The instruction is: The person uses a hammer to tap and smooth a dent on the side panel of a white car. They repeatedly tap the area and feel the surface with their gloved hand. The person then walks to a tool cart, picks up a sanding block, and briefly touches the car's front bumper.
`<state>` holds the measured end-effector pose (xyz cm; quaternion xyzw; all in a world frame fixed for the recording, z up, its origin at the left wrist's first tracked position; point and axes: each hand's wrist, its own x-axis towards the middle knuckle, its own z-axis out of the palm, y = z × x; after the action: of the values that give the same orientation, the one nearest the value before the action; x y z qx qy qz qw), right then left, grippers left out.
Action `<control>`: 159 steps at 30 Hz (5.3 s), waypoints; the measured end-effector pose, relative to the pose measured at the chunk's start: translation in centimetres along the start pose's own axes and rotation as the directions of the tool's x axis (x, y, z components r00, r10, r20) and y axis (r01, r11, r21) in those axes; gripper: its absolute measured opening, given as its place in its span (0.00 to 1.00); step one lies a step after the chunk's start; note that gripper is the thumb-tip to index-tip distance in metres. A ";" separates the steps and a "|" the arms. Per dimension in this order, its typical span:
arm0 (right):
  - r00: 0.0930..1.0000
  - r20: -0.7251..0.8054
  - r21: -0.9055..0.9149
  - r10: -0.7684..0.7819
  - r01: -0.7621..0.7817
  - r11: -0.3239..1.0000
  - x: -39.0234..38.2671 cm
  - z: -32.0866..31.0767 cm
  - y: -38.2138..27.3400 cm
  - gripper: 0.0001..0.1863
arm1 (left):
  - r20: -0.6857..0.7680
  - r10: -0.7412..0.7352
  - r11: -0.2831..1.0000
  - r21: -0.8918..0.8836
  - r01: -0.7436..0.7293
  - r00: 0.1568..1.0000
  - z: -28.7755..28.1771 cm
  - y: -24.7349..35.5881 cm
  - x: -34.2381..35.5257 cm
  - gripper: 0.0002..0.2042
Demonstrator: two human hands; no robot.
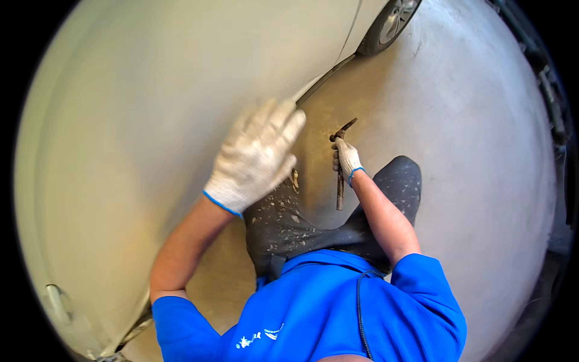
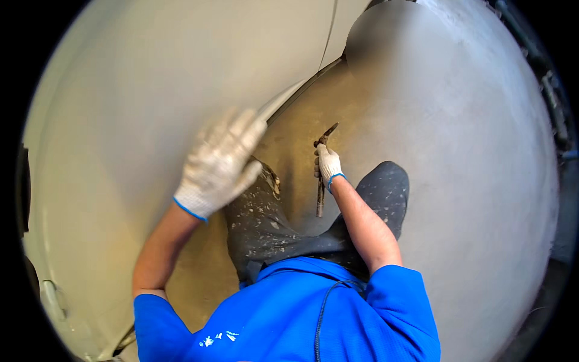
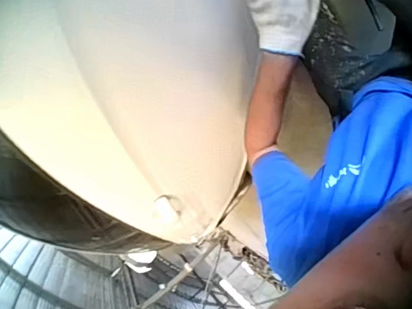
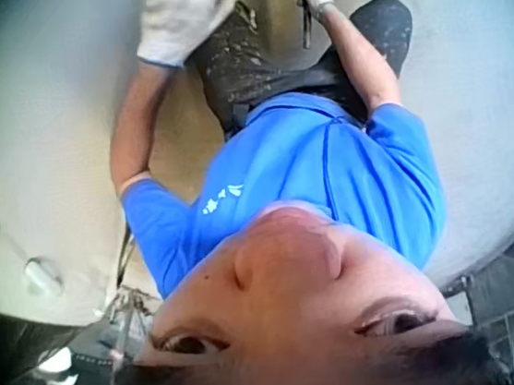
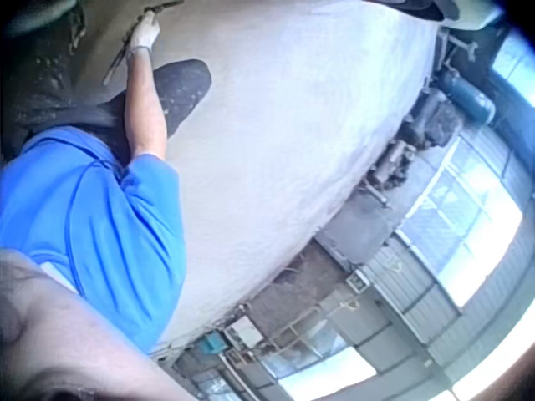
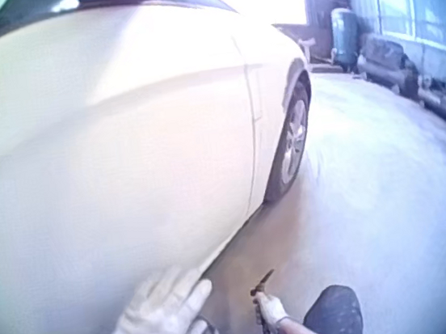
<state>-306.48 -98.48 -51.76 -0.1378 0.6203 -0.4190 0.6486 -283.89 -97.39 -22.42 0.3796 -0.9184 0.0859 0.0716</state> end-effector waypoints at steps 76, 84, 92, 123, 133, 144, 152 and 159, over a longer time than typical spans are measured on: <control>0.992 0.108 -0.042 -0.064 0.069 0.997 -2.4 -1.4 -2.6 0.18 | 0.283 0.102 0.505 0.811 -0.295 0.954 1.7 -10.0 18.4 0.42; 0.984 0.139 -0.017 -0.110 0.114 0.993 -2.1 -1.5 -2.8 0.19 | 0.333 -0.026 0.586 0.769 -0.255 0.943 -3.4 -6.4 9.6 0.43; 0.979 0.169 -0.030 -0.116 0.123 0.992 -2.8 -1.4 -2.9 0.18 | 0.236 0.066 0.523 0.819 -0.235 0.970 -4.8 -6.8 13.2 0.43; 0.981 0.118 -0.169 -0.153 0.172 0.970 -1.6 -1.6 -1.4 0.23 | 0.485 -0.048 0.507 0.765 -0.397 0.873 9.4 -7.0 21.0 0.45; 0.987 0.098 -0.212 -0.123 0.142 0.967 -0.8 -1.2 -0.4 0.24 | 0.442 -0.038 0.474 0.798 -0.373 0.896 14.1 -8.8 24.9 0.44; 0.977 0.139 -0.254 -0.162 0.193 0.948 -0.7 -1.7 -0.5 0.25 | 0.533 0.027 0.619 0.655 -0.433 0.845 9.6 -7.5 13.4 0.46; 0.977 0.098 -0.215 -0.190 0.207 0.955 -0.3 -1.6 -0.4 0.24 | 0.396 0.011 0.681 0.669 -0.297 0.918 3.8 -10.2 14.0 0.40; 0.959 0.132 -0.230 -0.252 0.277 0.933 -1.2 -0.9 -0.3 0.18 | 0.041 -0.094 0.604 0.797 0.024 0.995 -0.3 -10.3 22.7 0.42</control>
<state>-307.29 -97.50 -50.91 -0.3203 0.6099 -0.4146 0.5946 -292.47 -120.07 -16.58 0.4049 -0.7738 0.4673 -0.1377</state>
